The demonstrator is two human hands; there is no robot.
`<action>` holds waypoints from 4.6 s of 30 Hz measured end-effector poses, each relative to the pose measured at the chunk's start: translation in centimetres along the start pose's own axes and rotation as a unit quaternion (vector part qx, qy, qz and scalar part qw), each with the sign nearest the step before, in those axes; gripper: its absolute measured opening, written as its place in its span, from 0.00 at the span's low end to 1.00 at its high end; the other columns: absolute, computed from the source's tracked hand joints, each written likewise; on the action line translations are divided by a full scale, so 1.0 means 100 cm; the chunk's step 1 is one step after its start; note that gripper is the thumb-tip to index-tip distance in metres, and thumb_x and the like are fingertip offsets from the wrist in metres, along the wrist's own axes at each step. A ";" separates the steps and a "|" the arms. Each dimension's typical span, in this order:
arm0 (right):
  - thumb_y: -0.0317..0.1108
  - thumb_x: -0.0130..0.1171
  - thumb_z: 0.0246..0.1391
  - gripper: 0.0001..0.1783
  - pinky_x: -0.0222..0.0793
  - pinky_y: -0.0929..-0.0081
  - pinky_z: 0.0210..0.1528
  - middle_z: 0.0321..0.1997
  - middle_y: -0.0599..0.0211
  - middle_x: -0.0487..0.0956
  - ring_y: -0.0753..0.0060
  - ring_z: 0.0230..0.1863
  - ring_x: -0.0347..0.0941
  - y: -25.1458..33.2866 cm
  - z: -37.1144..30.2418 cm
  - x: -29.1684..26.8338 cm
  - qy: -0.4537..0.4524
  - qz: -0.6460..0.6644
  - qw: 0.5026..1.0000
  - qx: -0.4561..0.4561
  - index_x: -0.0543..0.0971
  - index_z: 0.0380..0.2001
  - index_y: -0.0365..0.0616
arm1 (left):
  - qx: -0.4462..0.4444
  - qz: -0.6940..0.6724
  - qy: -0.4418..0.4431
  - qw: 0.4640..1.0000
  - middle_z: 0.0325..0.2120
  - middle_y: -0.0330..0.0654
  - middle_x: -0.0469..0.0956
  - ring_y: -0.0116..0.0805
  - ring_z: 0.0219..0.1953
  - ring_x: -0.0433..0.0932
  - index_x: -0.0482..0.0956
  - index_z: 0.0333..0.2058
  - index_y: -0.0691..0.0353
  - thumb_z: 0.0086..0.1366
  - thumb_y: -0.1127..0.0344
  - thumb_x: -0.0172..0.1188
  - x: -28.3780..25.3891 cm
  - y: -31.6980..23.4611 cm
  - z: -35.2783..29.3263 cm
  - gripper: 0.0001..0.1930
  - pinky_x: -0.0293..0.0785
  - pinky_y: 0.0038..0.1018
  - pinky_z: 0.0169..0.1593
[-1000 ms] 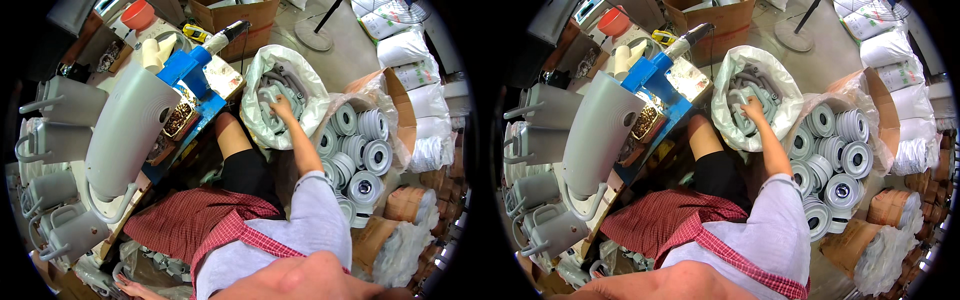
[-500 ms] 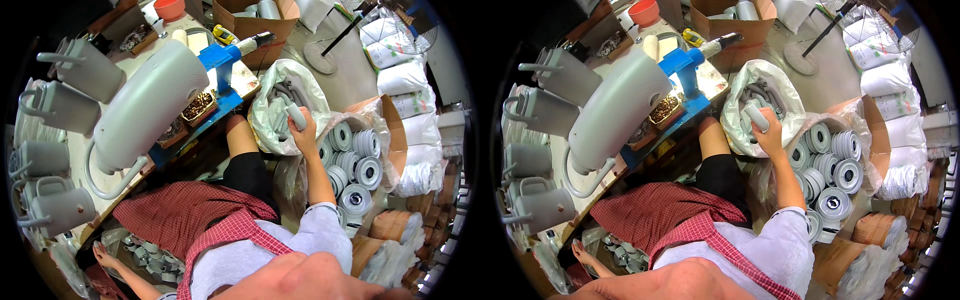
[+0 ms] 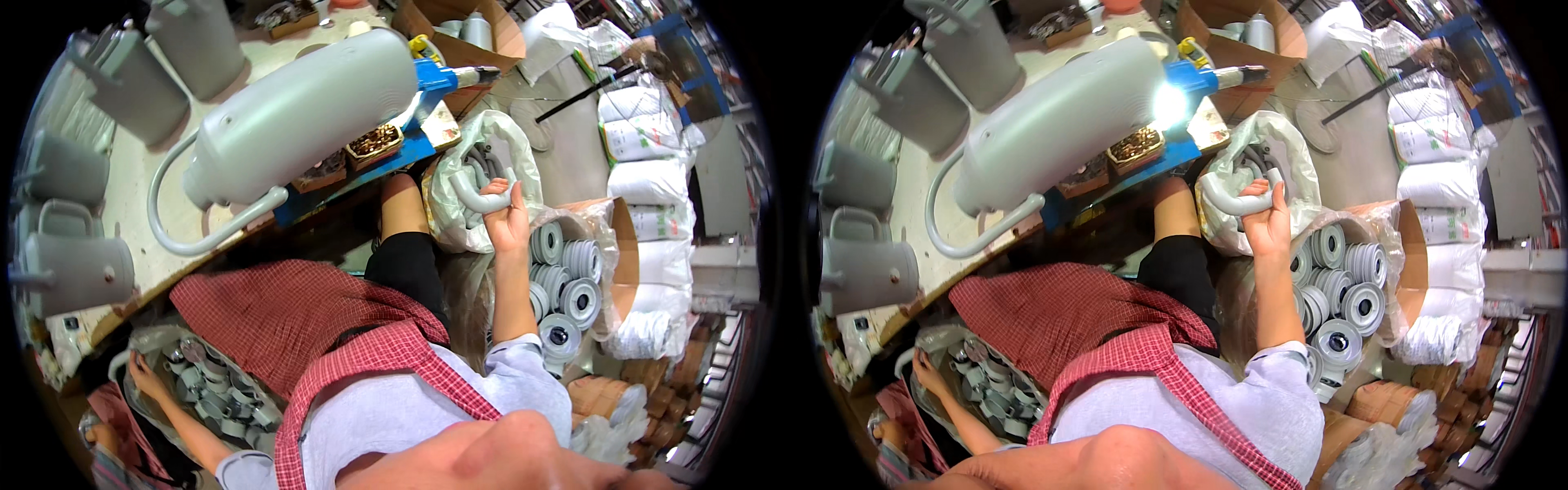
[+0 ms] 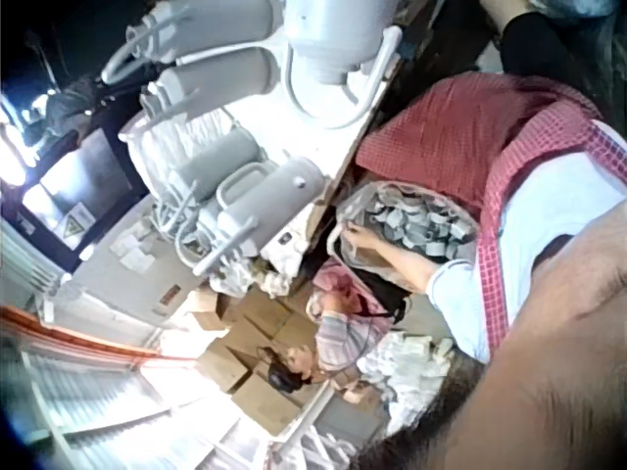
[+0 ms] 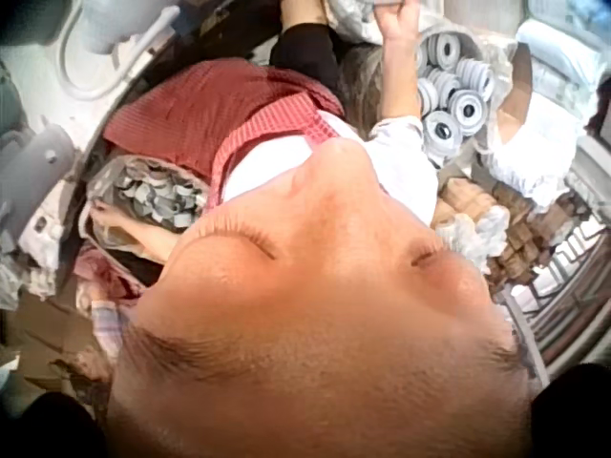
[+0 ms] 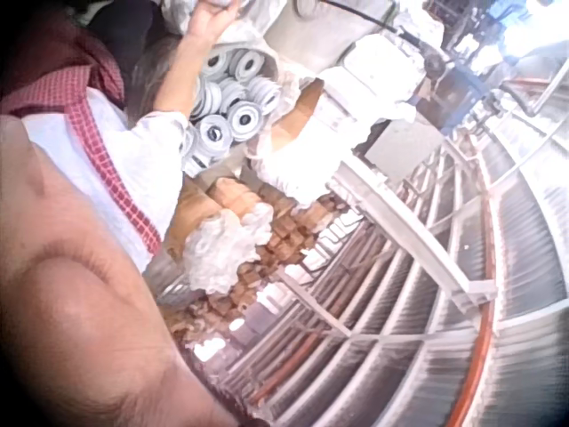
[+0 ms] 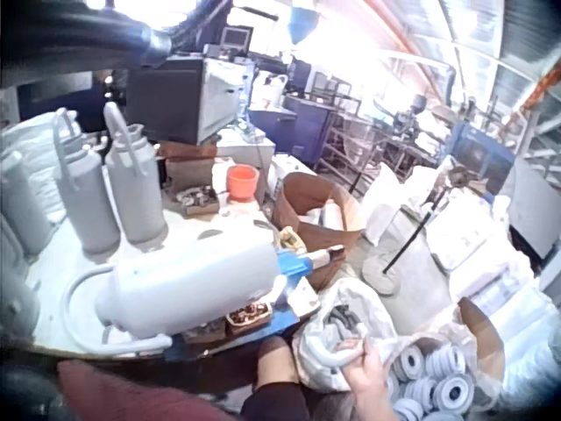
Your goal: The person assembles grey thermos flasks by hand. They pick up a flask body, insert a small metal washer into the neck, and then screw on a grey plastic lid. The completed flasks are placed on the table.
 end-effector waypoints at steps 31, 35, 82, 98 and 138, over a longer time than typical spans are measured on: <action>0.23 0.56 0.51 0.31 0.56 0.64 0.66 0.67 0.49 0.63 0.49 0.67 0.60 -0.043 -0.113 -0.185 0.251 -0.927 0.279 0.000 0.66 0.61 0.40 | -0.075 -0.462 -0.034 0.883 0.51 0.39 0.75 0.29 0.52 0.73 0.75 0.51 0.63 0.65 0.72 0.58 0.007 -0.208 0.019 0.16 0.68 0.27 0.56; 0.22 0.58 0.50 0.31 0.60 0.63 0.63 0.64 0.47 0.67 0.49 0.64 0.64 -0.031 -0.115 -0.182 0.189 -0.924 0.331 0.002 0.67 0.59 0.38 | -0.053 -0.562 0.161 0.810 0.50 0.44 0.75 0.30 0.50 0.74 0.70 0.56 0.66 0.67 0.72 0.52 0.077 -0.340 0.023 0.19 0.72 0.25 0.52; 0.35 0.65 0.48 0.17 0.71 0.59 0.37 0.35 0.55 0.79 0.48 0.35 0.76 -0.368 0.062 0.232 0.537 -0.838 -0.087 -0.032 0.75 0.41 0.44 | 0.206 -0.556 -0.037 0.805 0.55 0.53 0.70 0.51 0.56 0.70 0.69 0.57 0.65 0.64 0.48 0.57 0.085 -0.482 0.053 0.30 0.66 0.39 0.59; 0.52 0.62 0.51 0.21 0.72 0.59 0.29 0.27 0.60 0.77 0.52 0.30 0.77 -0.358 0.069 0.224 0.594 -0.783 -0.127 -0.136 0.73 0.34 0.44 | 0.107 -0.579 -0.019 0.808 0.14 0.51 0.73 0.52 0.24 0.74 0.77 0.19 0.68 0.70 0.55 0.50 0.099 -0.500 0.039 0.25 0.61 0.43 0.57; 0.25 0.64 0.50 0.05 0.73 0.75 0.34 0.31 0.62 0.82 0.69 0.30 0.79 -0.233 0.039 0.147 0.450 -0.812 0.308 -0.206 0.82 0.32 0.39 | -0.357 -0.729 -0.073 0.580 0.54 0.43 0.71 0.39 0.54 0.71 0.67 0.58 0.60 0.72 0.42 0.39 0.021 -0.226 -0.042 0.29 0.70 0.36 0.57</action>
Point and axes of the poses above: each hand's wrist, its own z-axis towards the middle knuckle, its own x-axis out of the palm, y = z × x, the point moved 6 cm from there along z, towards the middle knuckle
